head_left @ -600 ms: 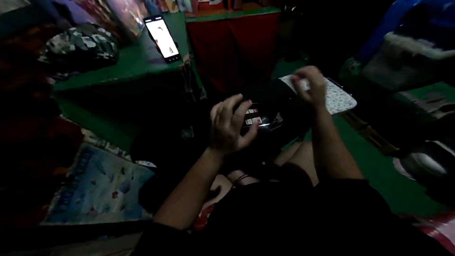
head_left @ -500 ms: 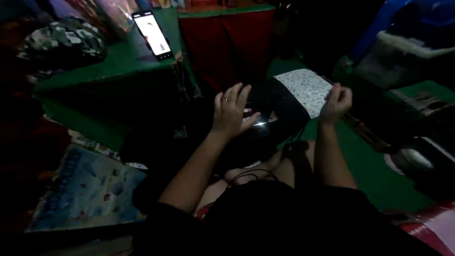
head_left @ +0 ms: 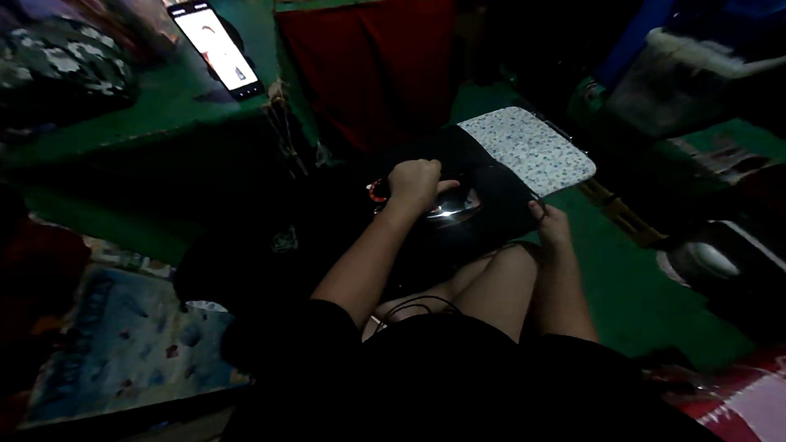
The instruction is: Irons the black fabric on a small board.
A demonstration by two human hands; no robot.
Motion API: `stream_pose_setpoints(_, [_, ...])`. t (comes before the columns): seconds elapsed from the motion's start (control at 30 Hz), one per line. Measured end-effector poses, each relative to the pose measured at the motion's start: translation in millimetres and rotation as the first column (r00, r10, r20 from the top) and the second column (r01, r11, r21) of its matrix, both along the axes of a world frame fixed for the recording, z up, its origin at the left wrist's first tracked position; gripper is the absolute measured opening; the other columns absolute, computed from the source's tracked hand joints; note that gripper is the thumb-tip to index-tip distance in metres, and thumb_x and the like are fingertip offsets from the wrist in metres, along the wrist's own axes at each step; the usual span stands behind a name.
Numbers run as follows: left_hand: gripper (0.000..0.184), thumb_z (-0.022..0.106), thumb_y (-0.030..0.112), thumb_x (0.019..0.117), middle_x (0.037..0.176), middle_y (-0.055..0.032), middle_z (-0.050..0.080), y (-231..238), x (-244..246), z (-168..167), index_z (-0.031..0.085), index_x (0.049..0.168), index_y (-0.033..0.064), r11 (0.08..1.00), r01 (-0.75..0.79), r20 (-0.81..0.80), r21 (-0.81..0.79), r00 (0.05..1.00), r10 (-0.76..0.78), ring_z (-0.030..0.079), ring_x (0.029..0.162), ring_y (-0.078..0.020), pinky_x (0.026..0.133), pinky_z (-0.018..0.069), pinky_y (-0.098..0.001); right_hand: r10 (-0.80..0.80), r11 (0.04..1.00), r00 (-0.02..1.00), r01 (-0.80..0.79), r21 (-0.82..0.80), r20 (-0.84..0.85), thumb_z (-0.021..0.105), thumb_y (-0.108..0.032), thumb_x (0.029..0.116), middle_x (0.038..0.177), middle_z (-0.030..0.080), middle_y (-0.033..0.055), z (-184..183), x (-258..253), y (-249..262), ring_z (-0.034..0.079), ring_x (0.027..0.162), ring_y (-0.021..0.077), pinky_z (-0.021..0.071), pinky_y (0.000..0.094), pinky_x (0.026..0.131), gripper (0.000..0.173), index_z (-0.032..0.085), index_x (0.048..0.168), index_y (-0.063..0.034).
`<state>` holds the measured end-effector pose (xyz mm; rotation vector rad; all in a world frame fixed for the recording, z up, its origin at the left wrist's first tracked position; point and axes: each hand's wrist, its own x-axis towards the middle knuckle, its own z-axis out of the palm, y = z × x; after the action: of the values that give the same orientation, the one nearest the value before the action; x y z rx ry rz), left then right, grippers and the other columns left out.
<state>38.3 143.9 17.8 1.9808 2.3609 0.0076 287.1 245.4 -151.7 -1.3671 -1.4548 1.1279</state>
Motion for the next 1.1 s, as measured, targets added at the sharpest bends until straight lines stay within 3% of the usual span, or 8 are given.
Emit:
stream_pose_setpoints(0.23, [0.056, 0.052, 0.053, 0.1034, 0.114, -0.0232, 0.068, 10, 20, 1, 0.065, 0.121, 0.0012, 0.998, 0.042, 0.013, -0.052, 0.999, -0.042, 0.066, 0.112, -0.0404, 0.089, 0.052, -0.0575, -0.204, 0.978, 0.93, 0.179, -0.11, -0.305, 0.05, -0.022, 0.1102, 0.091, 0.06, 0.0037, -12, -4, 2, 0.057, 0.078, 0.0025, 0.0517, 0.0228, 0.079, 0.029, 0.061, 0.111, 0.0051])
stream_pose_setpoints(0.43, [0.056, 0.056, 0.052, 0.1015, 0.108, -0.0272, 0.069, -44, -30, -2, 0.067, 0.114, -0.0017, 0.998, -0.062, 0.017, 0.022, 0.998, 0.061, 0.066, 0.108, -0.0453, 0.087, 0.0502, -0.0623, -0.183, 0.983, 0.964, 0.172, -0.071, -0.192, 0.051, -0.025, 0.1103, 0.11, 0.063, 0.0142, -17, -1, 2, 0.057, 0.092, 0.0115, 0.0502, 0.0311, 0.086, 0.036, 0.06, 0.124, 0.007])
stream_pose_setpoints(0.6, [0.059, 0.059, 0.054, 0.0991, 0.105, -0.0315, 0.068, -117, -97, 2, 0.067, 0.112, -0.0029, 0.94, -0.342, -0.008, 0.011, 0.94, 0.342, 0.066, 0.104, -0.052, 0.083, 0.0483, -0.0704, -0.157, 0.987, 0.982, 0.159, 0.009, -0.107, 0.047, -0.025, 0.1115, 0.113, 0.062, 0.0203, -16, -7, -1, 0.057, 0.096, 0.0168, 0.0482, 0.0338, 0.09, 0.039, 0.059, 0.124, 0.0101])
stream_pose_setpoints(0.77, [0.054, 0.063, 0.049, 0.0985, 0.102, -0.0322, 0.069, -178, -138, -4, 0.069, 0.109, -0.0033, 0.898, -0.432, -0.018, 0.086, 0.9, 0.435, 0.066, 0.102, -0.0537, 0.082, 0.047, -0.0721, -0.17, 0.985, 0.982, 0.169, -0.019, -0.08, 0.042, -0.025, 0.1132, 0.118, 0.061, 0.0249, -23, -7, 0, 0.059, 0.1, 0.0209, 0.0486, 0.0346, 0.093, 0.043, 0.056, 0.127, 0.0139])
stream_pose_setpoints(0.87, [0.053, 0.064, 0.048, 0.0984, 0.104, -0.0322, 0.069, -186, -133, -1, 0.07, 0.111, -0.0027, 0.889, -0.451, -0.005, 0.083, 0.892, 0.453, 0.065, 0.104, -0.0536, 0.084, 0.046, -0.0721, -0.037, 0.996, 0.993, 0.028, -0.086, -0.11, 0.038, -0.029, 0.1138, 0.124, 0.065, 0.0208, -7, -7, -10, 0.064, 0.101, 0.0186, 0.0512, 0.0354, 0.089, 0.045, 0.055, 0.134, 0.0084])
stream_pose_setpoints(0.93, [0.054, 0.063, 0.049, 0.0983, 0.105, -0.0312, 0.069, -183, -125, 0, 0.069, 0.113, -0.002, 0.886, -0.46, -0.015, 0.066, 0.887, 0.462, 0.065, 0.105, -0.0523, 0.085, 0.0463, -0.0708, 0.171, 0.977, 0.978, -0.185, -0.108, -0.122, 0.042, -0.024, 0.1126, 0.112, 0.064, 0.0098, -2, -6, -15, 0.059, 0.082, 0.0057, 0.0497, 0.0234, 0.073, 0.036, 0.054, 0.133, 0.0031])
stream_pose_setpoints(1.0, [0.054, 0.063, 0.05, 0.0981, 0.106, -0.031, 0.069, -176, -116, -1, 0.069, 0.112, -0.0024, 0.889, -0.452, -0.013, 0.066, 0.891, 0.454, 0.065, 0.105, -0.0517, 0.086, 0.0463, -0.0702, 0.389, 0.906, 0.909, -0.407, -0.117, -0.149, 0.048, -0.012, 0.1055, 0.096, 0.063, 0.0039, 1, -4, -19, 0.058, 0.073, 0.003, 0.0509, 0.0214, 0.069, 0.028, 0.053, 0.129, 0.0019])
stream_pose_setpoints(1.1, [0.056, 0.063, 0.051, 0.0981, 0.105, -0.0299, 0.069, -160, -94, 0, 0.069, 0.111, -0.0023, 0.918, -0.393, -0.021, 0.051, 0.919, 0.394, 0.066, 0.105, -0.0501, 0.085, 0.0472, -0.0684, 0.449, 0.86, 0.869, -0.483, -0.165, -0.208, 0.056, -0.01, 0.1046, 0.083, 0.059, -0.0021, 1, -16, -20, 0.056, 0.065, 0.0016, 0.0522, 0.0204, 0.065, 0.018, 0.055, 0.12, -0.0008])
